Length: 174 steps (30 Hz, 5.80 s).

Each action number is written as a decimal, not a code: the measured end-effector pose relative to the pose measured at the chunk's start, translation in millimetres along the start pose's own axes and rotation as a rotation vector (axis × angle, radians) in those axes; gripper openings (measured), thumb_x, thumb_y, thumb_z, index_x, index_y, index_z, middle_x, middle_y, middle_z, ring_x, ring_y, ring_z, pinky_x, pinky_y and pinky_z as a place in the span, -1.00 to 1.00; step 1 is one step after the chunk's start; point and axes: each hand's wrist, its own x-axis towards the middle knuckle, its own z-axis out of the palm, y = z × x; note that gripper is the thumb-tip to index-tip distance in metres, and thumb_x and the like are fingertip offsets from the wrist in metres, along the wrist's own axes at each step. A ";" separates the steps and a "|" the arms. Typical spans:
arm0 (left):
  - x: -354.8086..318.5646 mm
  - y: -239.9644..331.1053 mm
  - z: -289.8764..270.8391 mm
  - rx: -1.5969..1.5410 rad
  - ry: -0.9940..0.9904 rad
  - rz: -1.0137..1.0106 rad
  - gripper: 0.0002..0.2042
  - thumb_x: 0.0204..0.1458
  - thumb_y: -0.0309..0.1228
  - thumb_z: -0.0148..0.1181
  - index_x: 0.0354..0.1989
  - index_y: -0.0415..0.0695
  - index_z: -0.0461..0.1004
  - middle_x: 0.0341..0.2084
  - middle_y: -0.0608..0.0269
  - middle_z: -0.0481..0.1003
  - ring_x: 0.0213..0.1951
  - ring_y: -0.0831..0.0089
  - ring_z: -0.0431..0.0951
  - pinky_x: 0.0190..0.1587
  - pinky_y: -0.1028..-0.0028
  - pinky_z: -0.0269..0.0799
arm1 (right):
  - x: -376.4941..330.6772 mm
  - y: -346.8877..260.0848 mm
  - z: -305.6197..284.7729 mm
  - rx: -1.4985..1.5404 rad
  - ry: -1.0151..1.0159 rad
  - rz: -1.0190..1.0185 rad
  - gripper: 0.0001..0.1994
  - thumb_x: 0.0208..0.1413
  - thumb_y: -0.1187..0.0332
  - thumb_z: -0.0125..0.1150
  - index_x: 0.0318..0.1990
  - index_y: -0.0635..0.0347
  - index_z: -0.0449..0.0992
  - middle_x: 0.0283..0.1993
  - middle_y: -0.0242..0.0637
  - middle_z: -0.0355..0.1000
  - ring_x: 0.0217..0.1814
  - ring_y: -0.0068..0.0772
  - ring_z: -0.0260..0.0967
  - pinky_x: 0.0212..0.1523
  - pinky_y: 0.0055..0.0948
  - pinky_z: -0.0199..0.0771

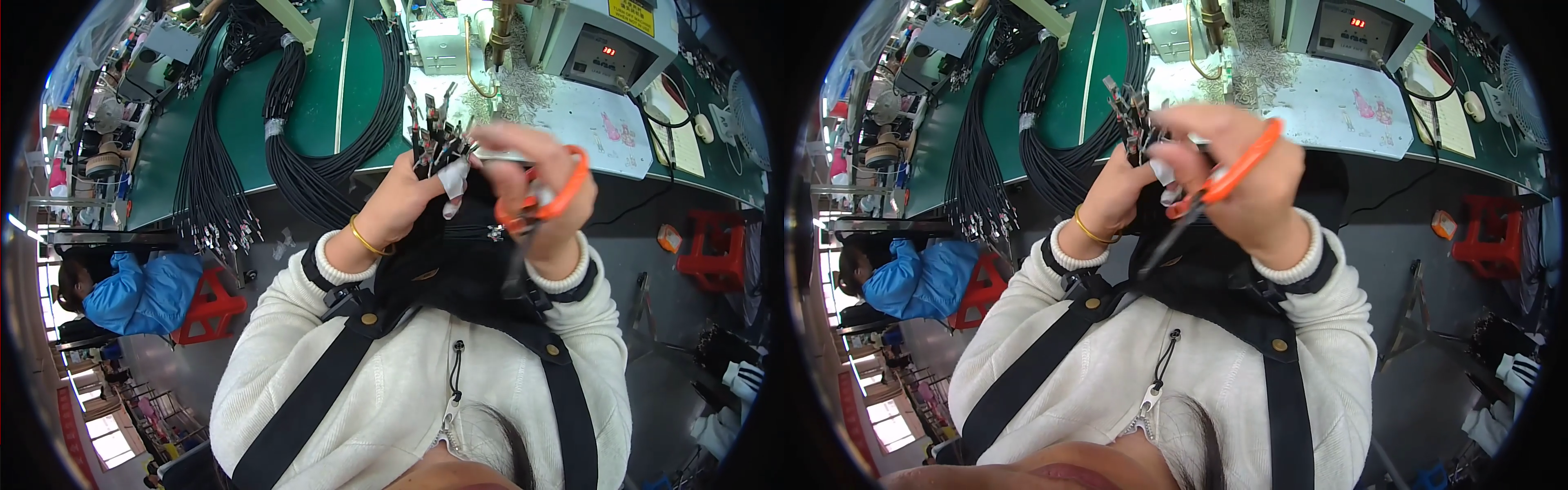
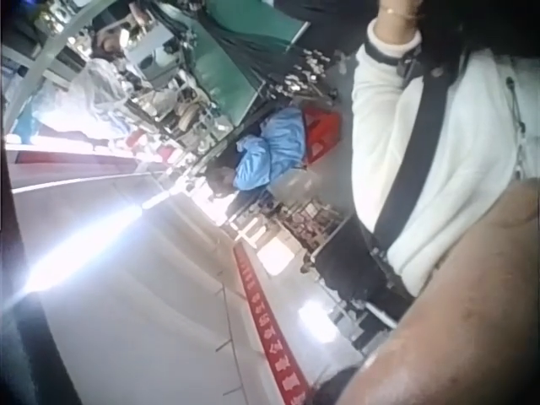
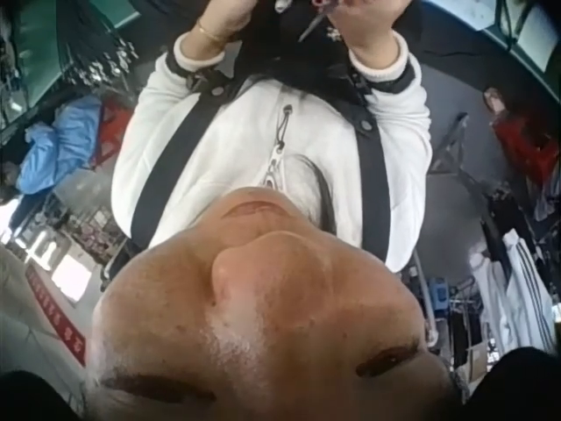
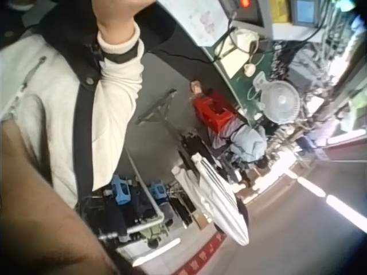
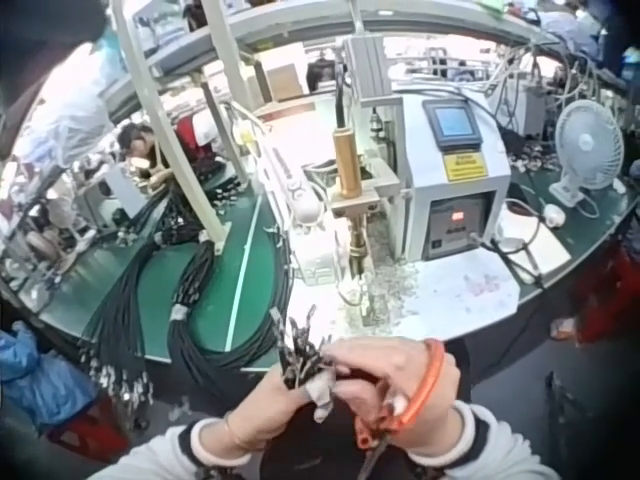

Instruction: The person picks up a bundle of cables, cuts the tape with shears, and separates the cables. They then place the end of each cable into a machine one at a time to crimp them before setting the bundle back on the table.

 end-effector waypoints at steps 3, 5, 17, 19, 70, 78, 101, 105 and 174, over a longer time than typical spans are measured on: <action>0.1 2.7 0.1 0.411 0.056 0.006 -0.85 -0.08 -0.54 0.05 -0.29 -0.23 0.40 -0.53 0.25 0.45 -0.47 0.54 0.44 -0.40 0.57 0.36 | 21.9 4.2 -14.1 -0.280 -0.025 -0.114 -0.60 -0.16 0.41 0.21 -0.09 0.27 0.34 -0.06 -0.20 0.36 -0.07 -0.28 0.35 0.01 -0.28 0.25; 1.1 5.8 3.2 0.616 0.075 0.011 -0.86 -0.06 -0.54 0.04 -0.29 -0.23 0.40 -0.53 0.25 0.45 -0.46 0.54 0.44 -0.39 0.57 0.36 | 13.7 7.2 -9.7 -0.249 -0.172 -0.059 -0.57 -0.16 0.39 0.21 -0.05 0.24 0.32 -0.01 -0.21 0.32 0.00 -0.26 0.30 0.06 -0.24 0.17; 16.2 9.1 9.8 -0.054 0.003 -0.121 -0.81 -0.12 -0.51 0.10 -0.29 -0.26 0.39 -0.48 0.26 0.45 -0.40 0.49 0.47 -0.34 0.55 0.38 | 26.0 12.9 -1.0 -0.335 -0.651 -0.149 -0.57 -0.13 0.39 0.16 -0.02 0.18 0.32 0.05 -0.28 0.28 0.13 -0.28 0.17 0.18 -0.25 0.01; 28.8 11.0 1.4 -0.005 -0.048 -0.039 -0.81 -0.09 -0.50 0.09 -0.28 -0.27 0.39 -0.51 0.27 0.44 -0.42 0.49 0.47 -0.35 0.55 0.37 | 23.3 15.0 -0.3 -0.315 -0.369 -0.178 -0.65 -0.09 0.41 0.15 -0.08 0.23 0.37 -0.02 -0.27 0.34 0.07 -0.32 0.25 0.12 -0.31 0.11; 28.2 -13.0 7.9 0.059 0.287 -0.030 -0.87 -0.17 -0.57 0.16 -0.40 -0.30 0.44 -0.53 0.32 0.45 -0.49 0.63 0.41 -0.48 0.68 0.30 | -32.4 48.0 0.1 0.605 0.025 0.917 -0.85 -0.03 0.40 0.13 -0.44 0.31 0.34 -0.59 -0.36 0.36 -0.62 -0.62 0.31 -0.64 -0.67 0.22; 30.2 -13.1 12.2 0.080 0.320 0.055 -0.87 -0.18 -0.58 0.16 -0.40 -0.30 0.45 -0.54 0.32 0.44 -0.51 0.65 0.40 -0.50 0.68 0.27 | -49.8 53.7 7.5 -0.112 -0.248 0.644 -0.71 -0.11 0.35 0.22 -0.66 0.32 0.28 -0.78 -0.28 0.20 -0.79 -0.54 0.16 -0.73 -0.52 0.10; 114.9 3.1 -20.8 -0.162 0.130 -0.249 -0.87 -0.13 -0.50 0.15 -0.38 -0.21 0.39 -0.59 0.35 0.35 -0.63 0.65 0.26 -0.69 0.64 0.14 | 14.1 111.1 -5.5 0.348 0.052 1.020 -0.78 0.04 0.23 0.04 -0.39 0.23 0.32 -0.72 -0.47 0.21 -0.81 -0.66 0.18 -0.82 -0.71 0.08; 115.7 5.3 -19.4 -0.123 0.179 -0.256 -0.87 -0.14 -0.50 0.16 -0.39 -0.21 0.39 -0.60 0.35 0.35 -0.66 0.66 0.25 -0.69 0.64 0.14 | 16.8 114.7 -3.6 0.429 0.025 1.061 -0.77 0.04 0.21 0.04 -0.39 0.22 0.31 -0.74 -0.50 0.17 -0.81 -0.68 0.16 -0.82 -0.71 0.07; 113.4 2.9 -18.3 -0.092 0.160 -0.207 -0.83 -0.15 -0.48 0.17 -0.36 -0.21 0.37 -0.61 0.37 0.36 -0.65 0.68 0.26 -0.71 0.66 0.14 | 12.1 116.3 -2.9 0.535 0.112 1.015 -0.80 -0.01 0.29 0.10 -0.46 0.23 0.31 -0.66 -0.45 0.19 -0.78 -0.72 0.06 -0.79 -0.71 0.07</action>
